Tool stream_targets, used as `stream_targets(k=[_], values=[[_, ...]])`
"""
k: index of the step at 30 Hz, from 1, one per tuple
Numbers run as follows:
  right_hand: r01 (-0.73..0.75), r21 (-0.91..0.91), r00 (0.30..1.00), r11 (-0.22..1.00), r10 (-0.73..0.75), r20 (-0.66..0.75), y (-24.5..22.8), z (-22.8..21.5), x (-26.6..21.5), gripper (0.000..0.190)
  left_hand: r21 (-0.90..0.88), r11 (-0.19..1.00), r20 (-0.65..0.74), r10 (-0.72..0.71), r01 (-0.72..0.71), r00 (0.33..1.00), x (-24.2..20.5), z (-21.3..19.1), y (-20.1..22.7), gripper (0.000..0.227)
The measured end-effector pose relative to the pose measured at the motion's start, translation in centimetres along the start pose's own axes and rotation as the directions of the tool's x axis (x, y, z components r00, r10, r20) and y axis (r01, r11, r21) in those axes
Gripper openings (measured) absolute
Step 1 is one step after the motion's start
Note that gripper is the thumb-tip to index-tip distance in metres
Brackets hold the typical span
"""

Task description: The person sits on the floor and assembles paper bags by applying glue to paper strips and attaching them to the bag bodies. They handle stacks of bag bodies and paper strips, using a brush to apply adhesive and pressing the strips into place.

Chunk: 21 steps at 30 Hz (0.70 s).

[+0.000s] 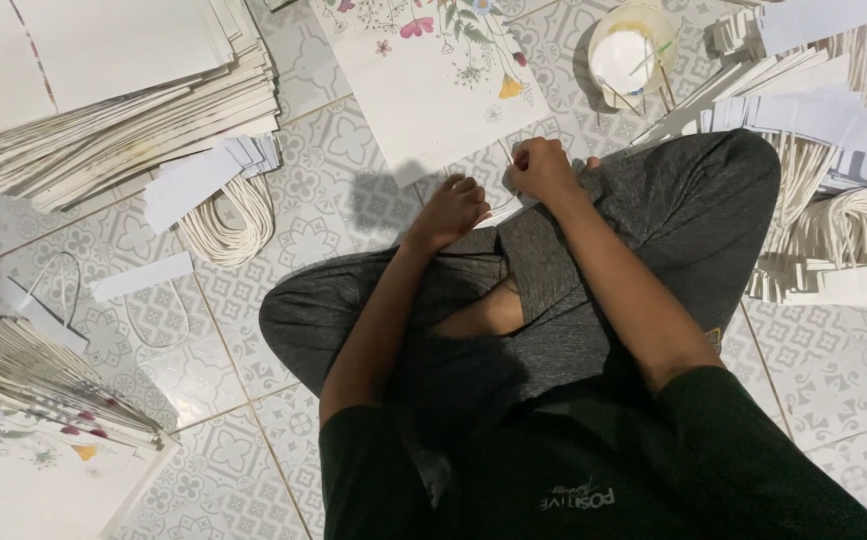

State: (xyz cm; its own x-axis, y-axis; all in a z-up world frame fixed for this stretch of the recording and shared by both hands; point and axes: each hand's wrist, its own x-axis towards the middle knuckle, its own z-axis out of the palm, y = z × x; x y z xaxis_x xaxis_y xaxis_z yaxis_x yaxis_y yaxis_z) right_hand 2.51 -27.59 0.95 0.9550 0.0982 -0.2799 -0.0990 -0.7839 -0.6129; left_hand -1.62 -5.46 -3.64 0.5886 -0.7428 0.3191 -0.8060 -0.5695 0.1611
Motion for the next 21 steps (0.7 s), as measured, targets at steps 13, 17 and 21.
stream_targets(k=[13, 17, 21], values=[[-0.001, -0.021, 1.000, 1.000, 0.001, 0.007, 1.2, 0.9, 0.6, 0.018, -0.273, 0.918, -0.108, -0.325, 0.286, 0.939, -3.1, -2.1, -3.6, 0.106], [0.048, -0.035, 0.999, 0.998, -0.049, -0.022, 1.5, 1.2, 0.8, 0.021, -0.117, 0.847, 0.131, -0.504, 0.518, 0.854, -4.5, -1.8, -4.1, 0.109], [0.171, -0.070, 0.978, 0.983, -0.178, -0.106, -3.2, -2.5, -1.1, 0.040, -0.060, 0.782, 0.272, -0.585, 0.620, 0.764, -3.1, -3.5, -3.1, 0.099]])
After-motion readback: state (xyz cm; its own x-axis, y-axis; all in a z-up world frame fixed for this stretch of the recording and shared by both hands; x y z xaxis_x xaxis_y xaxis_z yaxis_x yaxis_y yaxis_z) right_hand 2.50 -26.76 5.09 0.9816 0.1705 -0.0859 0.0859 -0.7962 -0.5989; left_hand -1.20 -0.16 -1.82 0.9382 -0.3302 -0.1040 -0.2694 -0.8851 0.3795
